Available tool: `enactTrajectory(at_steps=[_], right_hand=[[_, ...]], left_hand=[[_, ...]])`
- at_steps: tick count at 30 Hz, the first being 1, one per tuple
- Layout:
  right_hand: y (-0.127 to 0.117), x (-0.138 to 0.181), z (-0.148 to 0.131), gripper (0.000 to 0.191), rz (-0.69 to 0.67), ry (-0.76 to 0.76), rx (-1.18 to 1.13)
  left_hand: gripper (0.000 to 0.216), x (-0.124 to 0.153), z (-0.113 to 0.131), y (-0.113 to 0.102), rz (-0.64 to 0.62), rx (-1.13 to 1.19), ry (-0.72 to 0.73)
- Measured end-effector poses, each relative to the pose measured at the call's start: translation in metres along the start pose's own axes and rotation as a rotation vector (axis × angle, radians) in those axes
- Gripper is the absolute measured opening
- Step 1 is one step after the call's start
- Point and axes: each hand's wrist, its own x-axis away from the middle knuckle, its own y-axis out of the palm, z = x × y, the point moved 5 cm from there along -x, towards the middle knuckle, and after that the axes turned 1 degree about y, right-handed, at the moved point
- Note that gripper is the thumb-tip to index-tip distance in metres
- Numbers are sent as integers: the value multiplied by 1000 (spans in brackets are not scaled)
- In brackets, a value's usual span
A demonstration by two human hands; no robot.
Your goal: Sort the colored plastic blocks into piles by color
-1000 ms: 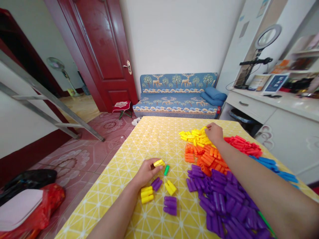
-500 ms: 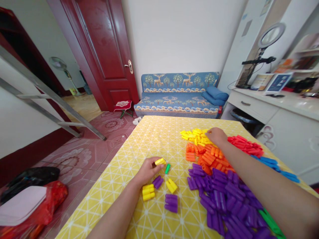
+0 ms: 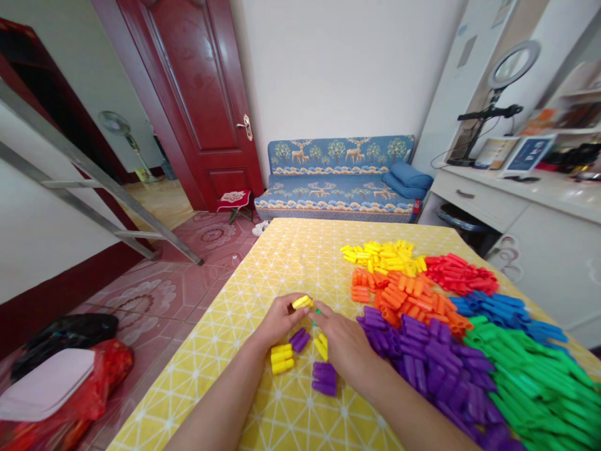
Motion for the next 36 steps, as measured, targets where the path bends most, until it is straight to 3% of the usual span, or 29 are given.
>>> enactTrajectory(at_steps=[6, 16, 19, 22, 25, 29, 33, 36], right_hand=[[1, -8, -7, 47, -51, 105, 208], [8, -17, 7, 29, -52, 183, 296], [-6, -4, 7, 21, 49, 148, 203], [-38, 26, 17, 15, 213, 116, 55], [-77, 72, 56, 24, 449, 175, -19], [-116, 143, 140, 33, 764, 348, 68], [-127, 199, 212, 37, 815, 514, 177], [-123, 222, 239, 37, 784, 546, 226]], left_hand=[[35, -1, -3, -1, 20, -9, -36], [34, -2, -7, -1, 4, -57, -35], [36, -1, -9, -1, -4, -61, -55], [39, -1, -12, -2, 19, -55, -84], [42, 0, -14, -3, 30, -44, -104], [46, -1, -16, -4, 53, -31, -120], [48, -1, -16, -4, 43, -30, -121], [46, -2, -13, -4, 30, -58, -115]])
